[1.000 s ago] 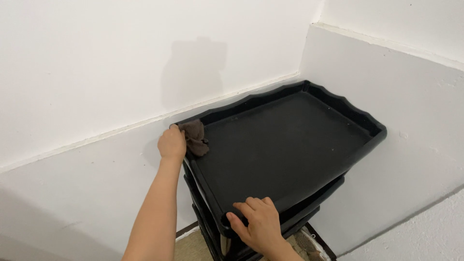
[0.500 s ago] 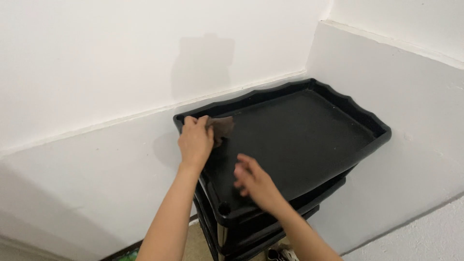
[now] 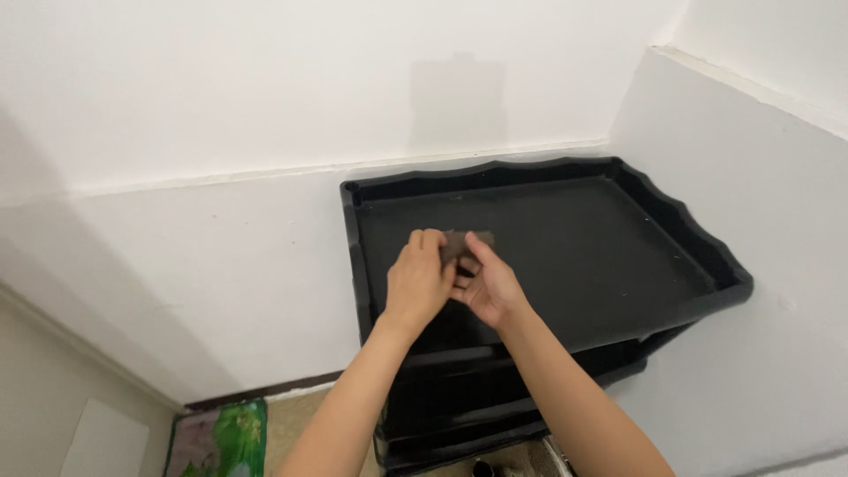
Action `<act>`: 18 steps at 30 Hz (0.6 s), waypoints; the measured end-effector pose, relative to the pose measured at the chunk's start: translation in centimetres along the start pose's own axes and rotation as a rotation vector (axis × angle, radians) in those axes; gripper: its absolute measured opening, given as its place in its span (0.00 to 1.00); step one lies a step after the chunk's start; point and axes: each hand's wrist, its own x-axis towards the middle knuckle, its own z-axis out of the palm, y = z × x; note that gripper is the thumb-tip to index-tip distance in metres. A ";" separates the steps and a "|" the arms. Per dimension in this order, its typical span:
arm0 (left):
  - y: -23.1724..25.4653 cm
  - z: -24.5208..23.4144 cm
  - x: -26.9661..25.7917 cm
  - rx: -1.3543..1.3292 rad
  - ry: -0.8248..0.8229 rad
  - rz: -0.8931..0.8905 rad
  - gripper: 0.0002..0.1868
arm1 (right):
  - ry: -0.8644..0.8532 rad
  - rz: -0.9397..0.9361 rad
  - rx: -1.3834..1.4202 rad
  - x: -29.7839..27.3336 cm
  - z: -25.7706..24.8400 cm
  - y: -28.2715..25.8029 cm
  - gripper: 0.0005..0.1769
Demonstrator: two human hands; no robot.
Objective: Cleaning a multi-tier plastic shoe rack using a cloth.
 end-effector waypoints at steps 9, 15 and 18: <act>0.1 -0.6 -3.1 -0.066 0.029 0.083 0.20 | -0.030 -0.477 -0.420 0.9 -2.9 -1.6 0.13; -1.8 -0.4 -5.5 0.270 0.055 -0.077 0.19 | 0.044 -0.584 -1.032 -2.5 -0.5 -2.4 0.14; -0.9 -1.5 -6.3 0.359 0.019 -0.149 0.12 | -0.082 -0.546 -1.545 -2.0 -0.6 -0.9 0.19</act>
